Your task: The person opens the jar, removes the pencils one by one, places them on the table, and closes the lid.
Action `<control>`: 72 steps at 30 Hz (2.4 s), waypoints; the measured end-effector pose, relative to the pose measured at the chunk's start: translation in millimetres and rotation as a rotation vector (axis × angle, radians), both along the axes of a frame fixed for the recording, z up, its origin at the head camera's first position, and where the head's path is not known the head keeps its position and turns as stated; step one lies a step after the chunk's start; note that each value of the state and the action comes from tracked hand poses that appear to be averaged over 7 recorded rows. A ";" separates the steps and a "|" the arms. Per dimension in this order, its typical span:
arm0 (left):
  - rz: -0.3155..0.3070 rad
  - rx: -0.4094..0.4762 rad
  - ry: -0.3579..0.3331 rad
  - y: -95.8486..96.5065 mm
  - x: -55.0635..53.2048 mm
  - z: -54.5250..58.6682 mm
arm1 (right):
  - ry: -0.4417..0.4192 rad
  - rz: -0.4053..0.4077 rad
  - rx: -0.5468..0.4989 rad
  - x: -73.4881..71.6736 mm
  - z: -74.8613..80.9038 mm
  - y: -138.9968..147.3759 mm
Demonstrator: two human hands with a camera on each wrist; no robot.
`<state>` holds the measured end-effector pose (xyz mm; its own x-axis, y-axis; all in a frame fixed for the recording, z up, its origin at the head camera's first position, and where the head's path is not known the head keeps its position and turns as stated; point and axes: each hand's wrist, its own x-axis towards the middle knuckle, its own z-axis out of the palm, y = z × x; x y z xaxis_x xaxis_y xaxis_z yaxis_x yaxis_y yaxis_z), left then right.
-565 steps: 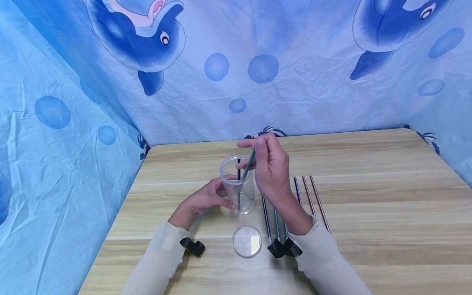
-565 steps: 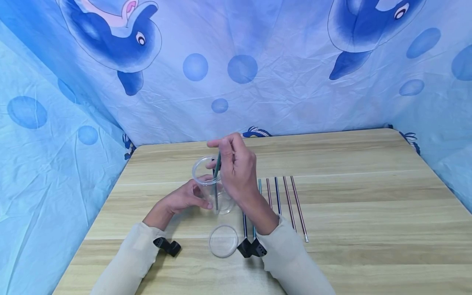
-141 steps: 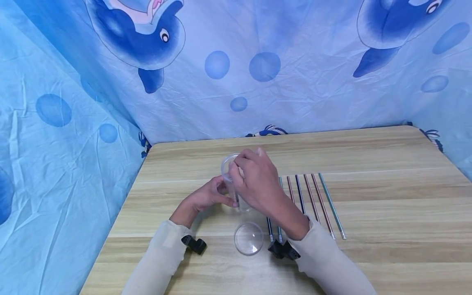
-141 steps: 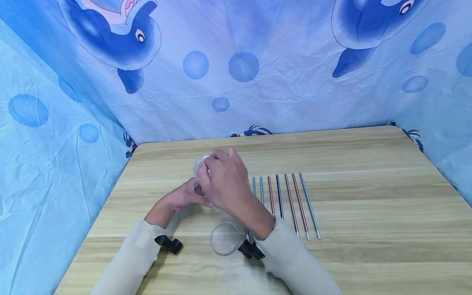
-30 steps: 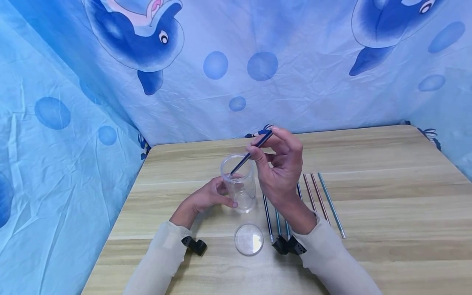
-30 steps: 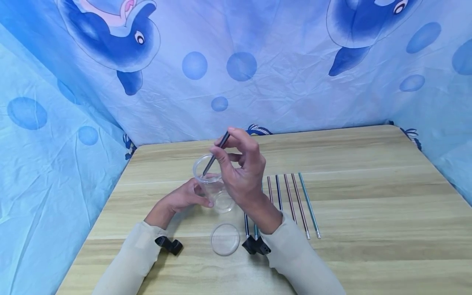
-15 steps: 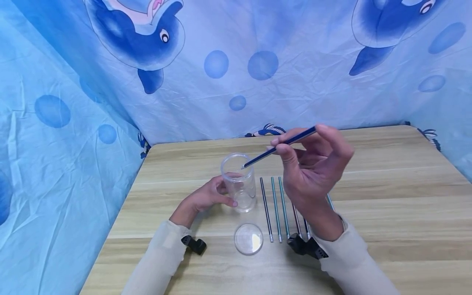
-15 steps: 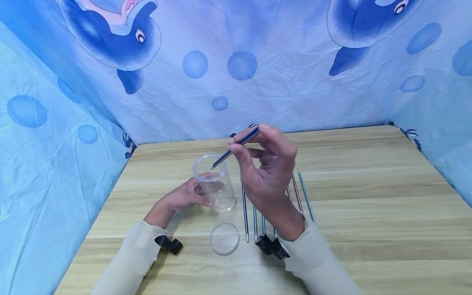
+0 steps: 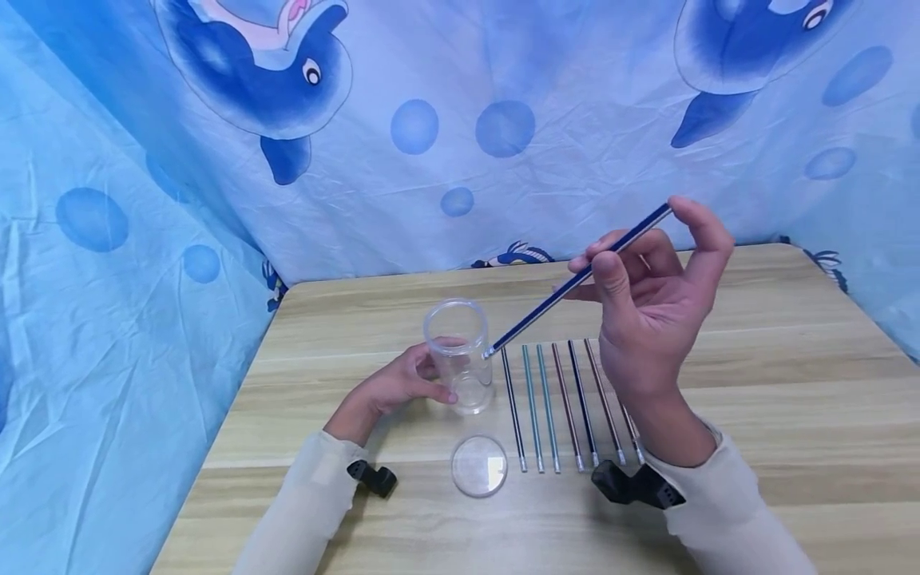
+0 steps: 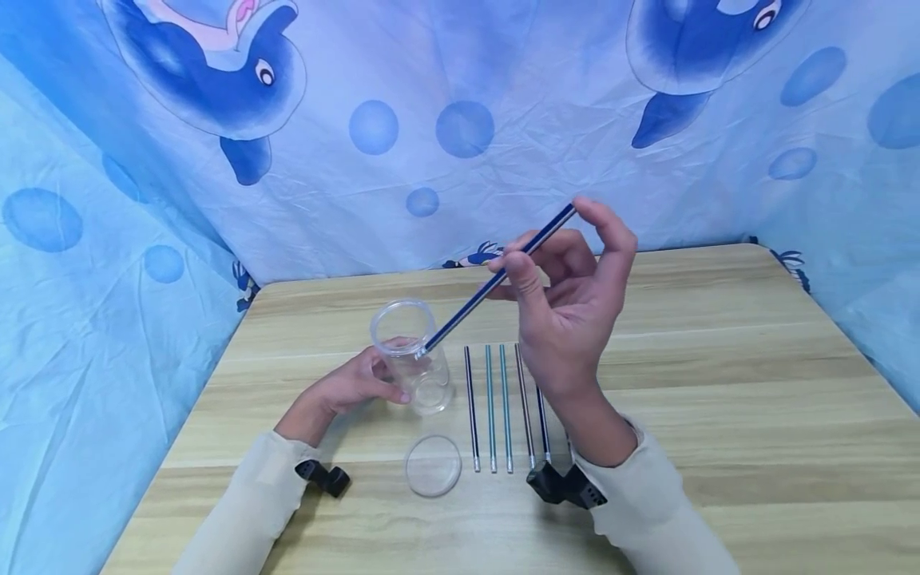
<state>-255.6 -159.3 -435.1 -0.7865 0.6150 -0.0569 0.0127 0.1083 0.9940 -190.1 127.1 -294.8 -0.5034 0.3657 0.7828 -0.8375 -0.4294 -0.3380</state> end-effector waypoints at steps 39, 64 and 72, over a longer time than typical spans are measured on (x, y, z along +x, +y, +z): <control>0.012 0.012 -0.035 -0.5 0.9 1.8 | -0.481 0.234 0.712 -30.5 -41.0 92.2; 0.013 -0.002 -0.027 0.7 0.1 4.1 | -0.689 0.355 0.544 -58.4 -75.0 132.7; 0.009 -0.009 -0.032 -0.8 -0.7 5.6 | -0.834 0.372 0.623 -64.1 -96.7 147.5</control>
